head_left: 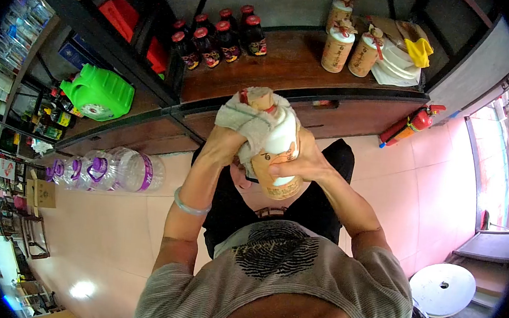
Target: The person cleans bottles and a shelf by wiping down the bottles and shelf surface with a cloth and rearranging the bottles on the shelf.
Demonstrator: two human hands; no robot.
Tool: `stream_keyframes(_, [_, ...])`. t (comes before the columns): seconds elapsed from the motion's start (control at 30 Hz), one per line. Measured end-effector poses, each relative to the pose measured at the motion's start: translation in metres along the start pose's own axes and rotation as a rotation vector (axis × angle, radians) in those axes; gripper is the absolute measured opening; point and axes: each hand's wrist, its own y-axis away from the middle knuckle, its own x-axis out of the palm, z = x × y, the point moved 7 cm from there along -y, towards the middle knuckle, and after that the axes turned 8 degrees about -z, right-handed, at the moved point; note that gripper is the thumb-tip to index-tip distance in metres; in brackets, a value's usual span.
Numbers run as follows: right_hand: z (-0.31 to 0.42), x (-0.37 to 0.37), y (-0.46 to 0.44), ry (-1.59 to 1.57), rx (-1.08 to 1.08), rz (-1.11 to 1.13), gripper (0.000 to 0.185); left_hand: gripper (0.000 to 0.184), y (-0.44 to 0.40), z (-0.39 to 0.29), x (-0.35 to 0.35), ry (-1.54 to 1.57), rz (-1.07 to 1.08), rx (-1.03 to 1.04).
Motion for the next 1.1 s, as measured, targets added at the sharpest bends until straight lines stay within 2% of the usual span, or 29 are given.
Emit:
stream_keyframes(0.07, [0.003,-0.002,-0.001,0.083,-0.067,-0.098,0.084,0.047,0.003,0.005,-0.005,0.005,-0.049,0.000])
stream_keyframes(0.17, [0.003,0.000,-0.004,0.477,0.042,-0.230,0.073,0.049,0.008,0.007,-0.018,-0.160,-0.231,0.119])
stream_keyframes(0.2, [0.003,-0.002,-0.006,0.587,-0.066,-0.267,0.067,0.050,0.008,0.014,-0.016,-0.118,-0.245,0.193])
stream_keyframes(0.3, [-0.003,-0.005,-0.004,0.786,-0.427,-0.427,0.069,0.049,0.023,0.015,0.001,-0.121,-0.459,0.181])
stream_keyframes(0.33, [-0.002,-0.004,-0.006,0.823,-0.457,-0.427,0.068,0.047,0.018,0.031,-0.006,-0.055,-0.473,0.265])
stream_keyframes(0.4, [0.001,-0.003,-0.009,0.895,-0.518,-0.430,0.066,0.045,0.009,0.052,-0.018,-0.121,-0.546,0.194])
stream_keyframes(0.43, [0.001,-0.002,-0.009,0.881,-0.496,-0.420,0.066,0.045,0.007,0.053,-0.020,-0.153,-0.578,0.161])
stream_keyframes(0.47, [0.001,-0.001,-0.008,0.869,-0.472,-0.412,0.065,0.040,0.009,0.040,-0.017,-0.314,-0.525,0.263])
stream_keyframes(0.57, [-0.003,-0.003,-0.004,0.871,-0.420,-0.374,0.067,0.035,0.017,0.037,-0.009,0.001,-0.558,0.086])
stream_keyframes(0.6, [-0.005,-0.003,-0.003,0.875,-0.407,-0.358,0.068,0.035,0.013,0.048,-0.014,-0.017,-0.474,0.144])
stream_keyframes(0.7, [-0.012,-0.012,-0.005,0.576,-0.249,-0.383,0.069,0.040,0.011,0.075,-0.028,0.074,-0.442,0.030])
stream_keyframes(0.73, [-0.011,-0.013,-0.006,0.511,-0.145,-0.360,0.071,0.048,0.011,0.065,-0.018,-0.228,-0.365,0.257])
stream_keyframes(0.8, [0.003,-0.010,-0.006,0.464,-0.095,-0.345,0.072,0.066,0.027,0.048,0.004,-0.854,-0.411,0.787])
stream_keyframes(0.87, [0.009,-0.008,-0.007,0.467,-0.133,-0.371,0.075,0.072,0.033,0.060,0.002,-0.567,-0.392,0.679])
stream_keyframes(0.9, [0.009,-0.008,-0.008,0.297,-0.123,-0.372,0.075,0.072,0.027,0.089,-0.007,-0.402,-0.362,0.500])
stream_keyframes(0.97, [0.012,-0.009,-0.012,-0.041,-0.104,-0.362,0.076,0.072,0.025,0.113,-0.009,-0.166,-0.288,0.258])
stream_keyframes(1.0, [0.015,-0.013,-0.014,-0.107,-0.090,-0.370,0.076,0.073,0.026,0.110,-0.006,-0.098,-0.247,0.193])
stream_keyframes(1.07, [0.028,-0.016,-0.015,-0.174,-0.103,-0.367,0.075,0.068,0.038,0.088,0.005,-0.398,-0.163,0.381])
stream_keyframes(1.1, [0.031,-0.019,-0.016,-0.200,-0.105,-0.357,0.075,0.067,0.037,0.100,-0.005,-0.343,-0.195,0.257])
